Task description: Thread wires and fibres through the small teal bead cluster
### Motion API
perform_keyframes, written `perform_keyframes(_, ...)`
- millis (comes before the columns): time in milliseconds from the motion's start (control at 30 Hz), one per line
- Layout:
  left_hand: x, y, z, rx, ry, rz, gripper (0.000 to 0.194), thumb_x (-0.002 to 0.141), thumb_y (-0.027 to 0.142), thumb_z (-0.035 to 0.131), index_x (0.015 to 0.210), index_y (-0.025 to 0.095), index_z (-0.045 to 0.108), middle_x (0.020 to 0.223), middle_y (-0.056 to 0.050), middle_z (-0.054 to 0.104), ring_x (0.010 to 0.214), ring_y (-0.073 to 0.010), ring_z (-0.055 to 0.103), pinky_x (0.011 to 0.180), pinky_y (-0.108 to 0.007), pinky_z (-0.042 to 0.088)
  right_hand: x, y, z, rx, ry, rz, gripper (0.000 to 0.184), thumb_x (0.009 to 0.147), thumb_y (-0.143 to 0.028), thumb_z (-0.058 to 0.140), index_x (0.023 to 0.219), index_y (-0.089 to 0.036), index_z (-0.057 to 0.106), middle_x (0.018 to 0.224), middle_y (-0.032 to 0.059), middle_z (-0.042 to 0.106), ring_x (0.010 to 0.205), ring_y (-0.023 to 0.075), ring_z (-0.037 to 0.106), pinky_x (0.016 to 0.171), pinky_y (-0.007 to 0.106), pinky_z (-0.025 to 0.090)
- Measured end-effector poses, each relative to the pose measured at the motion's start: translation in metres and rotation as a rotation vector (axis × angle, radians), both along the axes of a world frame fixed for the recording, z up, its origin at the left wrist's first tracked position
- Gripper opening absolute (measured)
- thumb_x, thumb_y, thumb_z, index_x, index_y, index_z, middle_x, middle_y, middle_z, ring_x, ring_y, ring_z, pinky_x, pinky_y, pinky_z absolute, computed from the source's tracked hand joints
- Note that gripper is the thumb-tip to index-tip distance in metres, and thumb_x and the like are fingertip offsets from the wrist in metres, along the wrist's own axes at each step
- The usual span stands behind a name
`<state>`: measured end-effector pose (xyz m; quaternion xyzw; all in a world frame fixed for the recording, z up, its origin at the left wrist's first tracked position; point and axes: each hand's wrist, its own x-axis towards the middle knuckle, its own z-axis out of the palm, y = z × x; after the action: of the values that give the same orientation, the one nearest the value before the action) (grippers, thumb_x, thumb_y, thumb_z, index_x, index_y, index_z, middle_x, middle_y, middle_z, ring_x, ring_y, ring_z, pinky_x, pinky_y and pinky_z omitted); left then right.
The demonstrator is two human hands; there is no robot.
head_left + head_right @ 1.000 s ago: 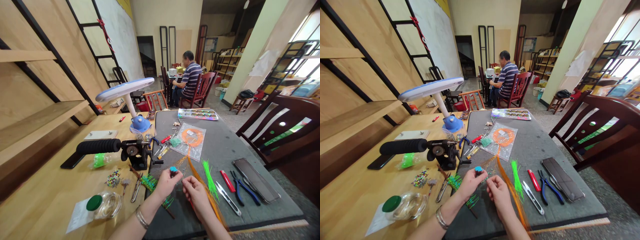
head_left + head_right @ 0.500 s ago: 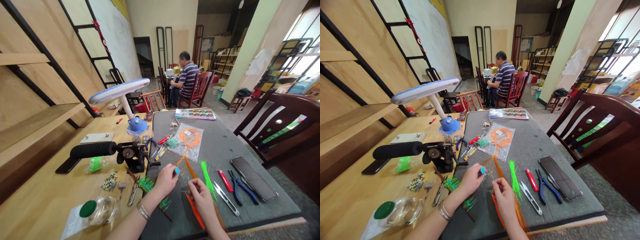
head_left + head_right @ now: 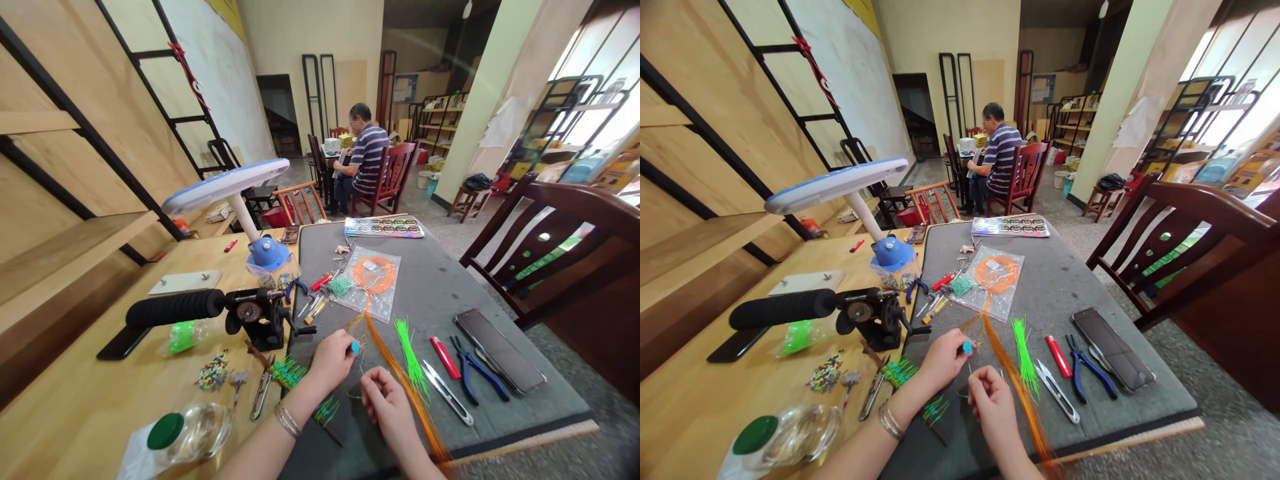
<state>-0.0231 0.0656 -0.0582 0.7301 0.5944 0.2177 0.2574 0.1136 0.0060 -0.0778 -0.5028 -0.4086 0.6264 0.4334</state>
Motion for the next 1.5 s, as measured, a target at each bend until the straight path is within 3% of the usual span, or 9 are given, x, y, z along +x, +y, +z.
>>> perform_keyframes(233, -0.002, 0.002, -0.002, 0.022, -0.034, 0.017, 0.010, 0.075, 0.013, 0.059, 0.074, 0.019, 0.066, 0.080, -0.004, 0.061, 0.078, -0.0181, 0.057, 0.070, -0.026, 0.039, 0.005, -0.001, -0.005, 0.008, 0.028, -0.031, 0.046, 0.068, -0.063, 0.064, 0.069, -0.019, 0.052, 0.050, -0.0064, 0.050, 0.038, 0.0053, 0.038, 0.036, 0.016, 0.025)
perform_keyframes(367, -0.009, -0.003, 0.005, 0.002, -0.381, 0.059, 0.004, 0.076, 0.019, 0.062, 0.075, 0.017, 0.066, 0.079, -0.004, 0.062, 0.077, -0.0173, 0.056, 0.072, -0.027, 0.040, 0.001, -0.003, 0.001, 0.039, 0.118, -0.056, 0.040, 0.073, -0.057, 0.064, 0.071, -0.019, 0.052, 0.061, -0.0036, 0.057, 0.039, 0.0046, 0.038, 0.036, 0.016, 0.029)
perform_keyframes(500, -0.012, -0.016, 0.009, -0.362, -0.891, 0.133, 0.022, 0.071, 0.034, 0.070, 0.077, 0.014, 0.062, 0.064, 0.003, 0.055, 0.051, -0.0081, 0.043, 0.049, -0.020, 0.032, -0.005, -0.003, 0.011, 0.049, 0.248, -0.051, 0.034, 0.073, -0.051, 0.066, 0.072, -0.020, 0.052, 0.075, -0.0013, 0.062, 0.043, 0.0069, 0.045, 0.039, 0.019, 0.037)
perform_keyframes(600, -0.011, -0.026, 0.006, -0.643, -1.186, 0.166, 0.033, 0.066, 0.039, 0.075, 0.079, 0.015, 0.057, 0.054, 0.008, 0.044, 0.043, -0.0039, 0.032, 0.040, -0.017, 0.016, -0.010, -0.003, 0.018, 0.074, 0.259, -0.008, 0.031, 0.075, -0.049, 0.065, 0.071, -0.021, 0.053, 0.059, -0.0042, 0.057, 0.043, 0.0086, 0.045, 0.042, 0.020, 0.039)
perform_keyframes(667, -0.009, -0.030, 0.003, -0.731, -1.285, 0.153, 0.034, 0.065, 0.038, 0.077, 0.079, 0.014, 0.056, 0.052, 0.008, 0.043, 0.042, -0.0032, 0.033, 0.039, -0.016, 0.014, -0.013, -0.002, 0.020, 0.075, 0.232, 0.020, 0.031, 0.076, -0.049, 0.064, 0.070, -0.020, 0.054, 0.050, -0.0056, 0.052, 0.042, 0.0088, 0.044, 0.043, 0.020, 0.039)
perform_keyframes(867, -0.007, -0.031, -0.003, -0.798, -1.403, 0.110, 0.032, 0.066, 0.034, 0.078, 0.076, 0.013, 0.057, 0.050, 0.008, 0.043, 0.039, -0.0019, 0.032, 0.038, -0.014, 0.020, -0.017, -0.001, 0.022, 0.067, 0.218, 0.019, 0.033, 0.075, -0.050, 0.064, 0.068, -0.019, 0.055, 0.049, -0.0051, 0.052, 0.042, 0.0086, 0.044, 0.045, 0.020, 0.039)
perform_keyframes(1233, -0.008, -0.031, -0.002, -0.794, -1.414, 0.081, 0.031, 0.066, 0.034, 0.078, 0.076, 0.013, 0.057, 0.048, 0.008, 0.043, 0.039, -0.0027, 0.034, 0.037, -0.014, 0.024, -0.019, 0.000, 0.027, 0.035, 0.258, -0.011, 0.035, 0.071, -0.050, 0.068, 0.065, -0.019, 0.053, 0.058, -0.0038, 0.056, 0.043, 0.0079, 0.046, 0.042, 0.019, 0.039)
perform_keyframes(1500, -0.008, -0.030, -0.003, -0.805, -1.433, 0.072, 0.030, 0.066, 0.033, 0.078, 0.076, 0.013, 0.058, 0.048, 0.008, 0.044, 0.039, -0.0027, 0.035, 0.038, -0.014, 0.026, -0.019, 0.001, 0.023, 0.049, 0.301, 0.007, 0.029, 0.075, -0.044, 0.066, 0.067, -0.019, 0.056, 0.059, -0.0041, 0.056, 0.044, 0.0078, 0.046, 0.043, 0.019, 0.039)
